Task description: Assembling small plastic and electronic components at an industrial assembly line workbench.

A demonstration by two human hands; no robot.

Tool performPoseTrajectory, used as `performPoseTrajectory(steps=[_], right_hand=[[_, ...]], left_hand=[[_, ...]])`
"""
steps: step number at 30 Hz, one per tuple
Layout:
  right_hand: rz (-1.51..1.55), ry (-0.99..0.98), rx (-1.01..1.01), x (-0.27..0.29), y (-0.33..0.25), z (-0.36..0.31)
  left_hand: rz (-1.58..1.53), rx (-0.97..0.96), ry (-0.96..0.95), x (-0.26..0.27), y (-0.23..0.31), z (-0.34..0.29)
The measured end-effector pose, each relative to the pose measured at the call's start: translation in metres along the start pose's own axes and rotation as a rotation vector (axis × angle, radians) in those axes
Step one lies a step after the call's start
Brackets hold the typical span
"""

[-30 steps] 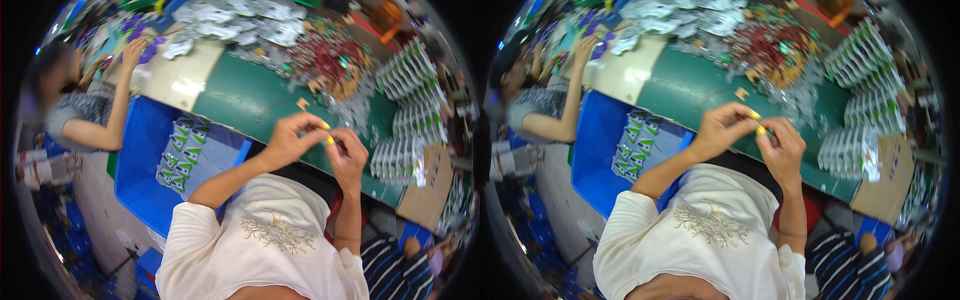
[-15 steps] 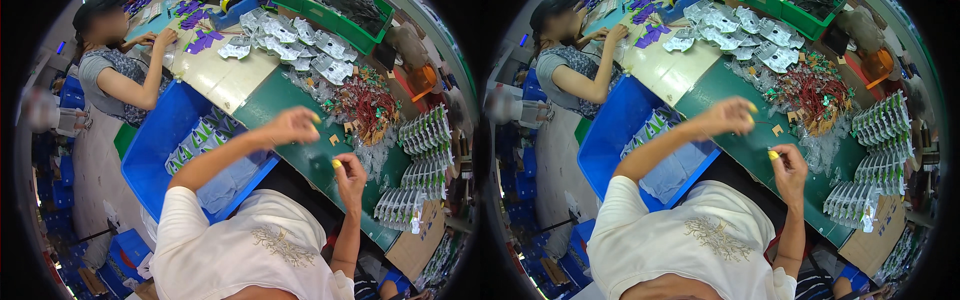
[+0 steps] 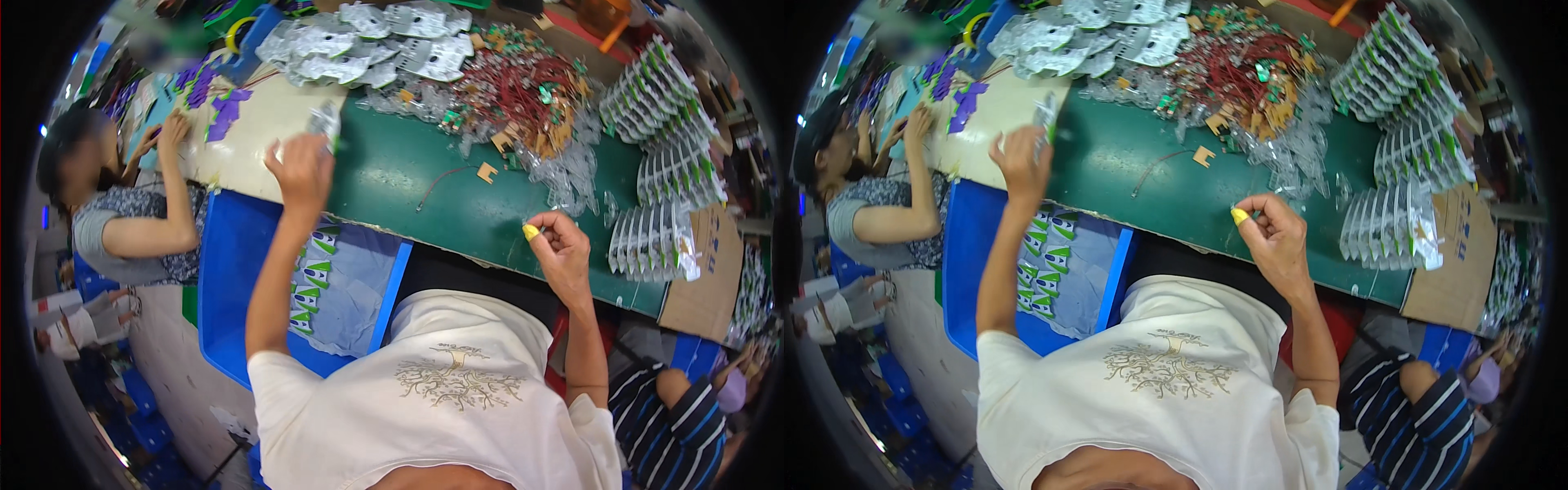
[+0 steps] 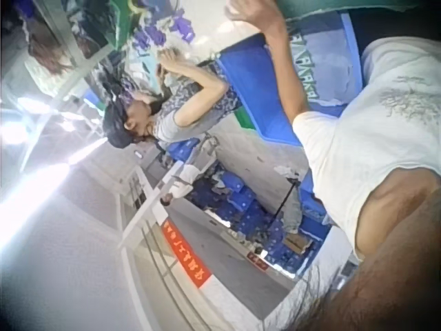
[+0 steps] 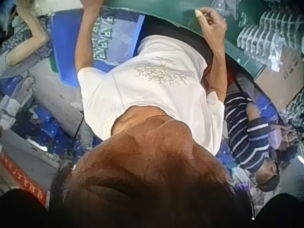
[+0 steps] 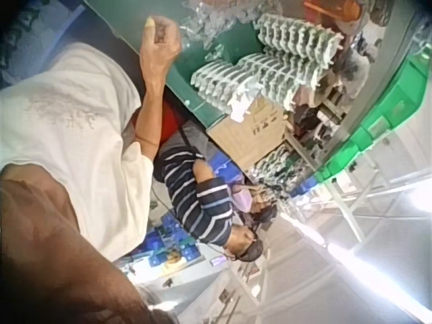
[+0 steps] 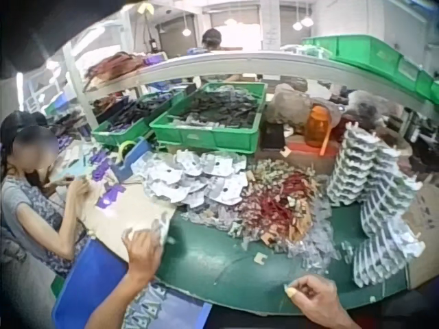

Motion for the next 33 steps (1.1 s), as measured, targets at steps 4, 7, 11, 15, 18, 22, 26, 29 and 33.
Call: performPoseTrajectory(steps=[4,7,11,15,18,22,26,29,33], right_hand=[[-0.109,-0.001,0.046,0.013,-0.003,-0.001],[-0.173,-0.039,0.104,0.014,-0.009,-0.006],[-0.262,-0.093,0.267,0.003,-0.012,-0.017],[-0.382,-0.076,0.494,-0.022,-0.012,-0.019],[-0.481,-0.063,0.635,-0.036,-0.018,-0.016],[-0.606,-0.253,0.611,-0.047,-0.009,-0.017],[-0.577,-0.246,0.638,-0.045,-0.012,-0.018],[-0.572,-0.227,0.630,-0.046,-0.015,-0.018],[-0.564,-0.181,0.612,-0.045,-0.016,-0.020]], left_hand=[[-0.305,-0.236,0.049,0.049,0.136,-0.045],[-0.464,-0.329,-0.098,0.052,0.199,-0.062],[-0.522,-0.212,-0.251,0.021,0.219,-0.072],[-0.557,-0.205,-0.329,0.014,0.219,-0.069],[-0.592,-0.240,-0.324,0.012,0.220,-0.066],[-0.879,-0.126,-0.415,0.010,0.210,-0.044],[-0.912,0.141,-0.142,-0.021,0.169,-0.004],[-0.691,0.179,-0.001,-0.049,0.159,0.017],[-0.527,0.257,-0.057,-0.070,0.158,0.023]])
Point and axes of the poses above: each hand's wrist, its own z-axis towards the middle knuckle, its own x-axis out of the back of the hand, y = z × x, the point moved 6 cm from there along z, towards the middle knuckle, and after that the axes turned 10 degrees about y, right-handed, at the moved point
